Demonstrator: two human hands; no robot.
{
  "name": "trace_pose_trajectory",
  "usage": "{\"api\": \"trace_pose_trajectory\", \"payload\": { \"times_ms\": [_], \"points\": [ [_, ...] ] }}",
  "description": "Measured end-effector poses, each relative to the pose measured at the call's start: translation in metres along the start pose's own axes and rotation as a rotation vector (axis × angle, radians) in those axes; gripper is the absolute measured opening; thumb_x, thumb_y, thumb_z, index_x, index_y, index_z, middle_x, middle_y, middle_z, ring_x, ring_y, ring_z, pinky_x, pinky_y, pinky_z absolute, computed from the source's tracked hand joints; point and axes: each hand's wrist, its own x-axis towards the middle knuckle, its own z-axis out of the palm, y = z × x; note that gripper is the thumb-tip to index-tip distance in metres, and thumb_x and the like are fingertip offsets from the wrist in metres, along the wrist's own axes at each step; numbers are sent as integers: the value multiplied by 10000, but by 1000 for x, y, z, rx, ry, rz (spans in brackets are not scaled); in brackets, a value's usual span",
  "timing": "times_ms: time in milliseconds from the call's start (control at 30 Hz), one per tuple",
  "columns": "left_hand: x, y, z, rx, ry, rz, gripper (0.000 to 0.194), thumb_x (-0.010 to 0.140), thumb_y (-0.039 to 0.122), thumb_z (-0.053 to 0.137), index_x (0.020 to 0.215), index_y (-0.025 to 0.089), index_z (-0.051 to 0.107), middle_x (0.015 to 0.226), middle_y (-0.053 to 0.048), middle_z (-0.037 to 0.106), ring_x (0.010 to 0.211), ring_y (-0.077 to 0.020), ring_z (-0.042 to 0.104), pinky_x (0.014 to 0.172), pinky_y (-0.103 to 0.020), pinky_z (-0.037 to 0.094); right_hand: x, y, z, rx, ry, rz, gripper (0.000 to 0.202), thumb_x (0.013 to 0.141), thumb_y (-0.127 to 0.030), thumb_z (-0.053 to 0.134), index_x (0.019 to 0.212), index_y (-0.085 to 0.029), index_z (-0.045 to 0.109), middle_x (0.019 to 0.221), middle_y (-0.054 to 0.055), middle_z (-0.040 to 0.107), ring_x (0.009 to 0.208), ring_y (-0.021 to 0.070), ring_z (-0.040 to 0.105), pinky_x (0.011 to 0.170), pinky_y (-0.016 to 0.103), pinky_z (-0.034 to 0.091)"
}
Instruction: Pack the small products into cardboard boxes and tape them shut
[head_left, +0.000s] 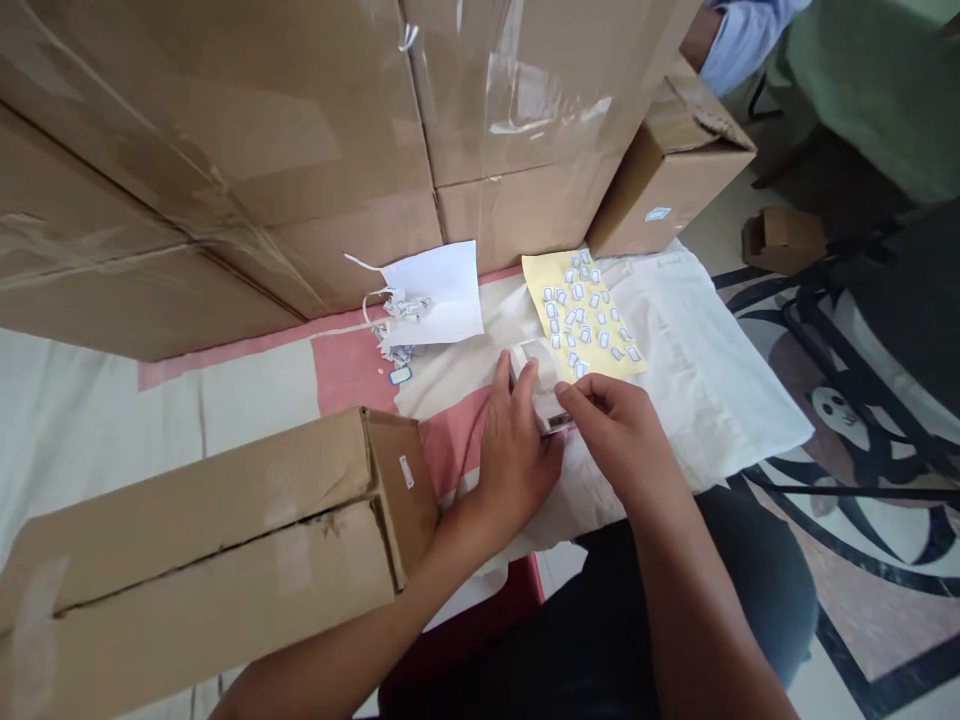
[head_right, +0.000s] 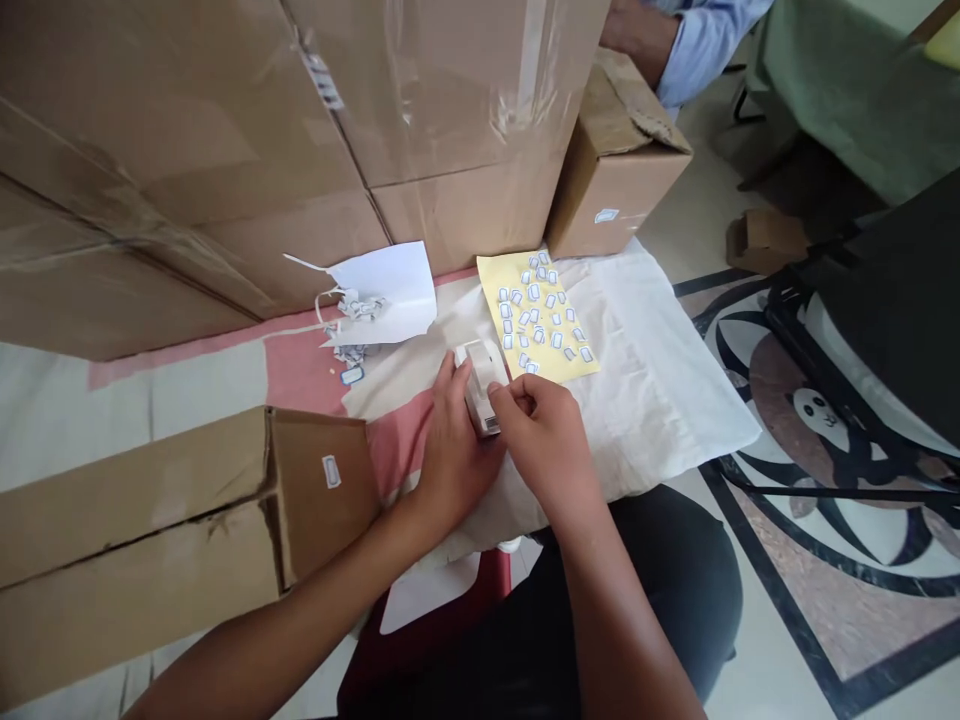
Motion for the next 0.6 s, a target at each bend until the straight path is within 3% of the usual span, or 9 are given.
{"api": "trace_pose_trajectory", "payload": {
  "times_ms": [233, 400, 600],
  "points": [
    [-1, 3, -1, 7, 12, 11, 912, 866, 172, 686, 1590, 308, 148, 1709, -181, 104, 1593, -352, 181, 1189, -576, 394, -7, 2, -5, 24, -38, 12, 381, 876, -410, 630, 604, -200, 468, 569, -54, 412, 577, 107, 384, 567, 291, 279],
    [0, 3, -2, 45, 30, 62, 924, 863, 171, 686, 1594, 330, 144, 1724, -141, 93, 1602, -350, 135, 1256, -605, 264, -12, 6, -5, 44, -68, -12, 368, 884, -408, 608, 608, -204, 477, 576, -45, 441, 576, 114, 404, 570, 298, 285],
    [1, 6, -2, -1, 43, 80, 863, 852, 137, 683, 1545, 347, 214, 1705, -133, 116, 1594, -344, 182, 1237, -581, 321, -15, 13, -6, 95, -118, -15, 389, 905, -404, 586, 600, -211, 443, 575, -41, 446, 600, 125, 421, 611, 302, 325]
  ]
}}
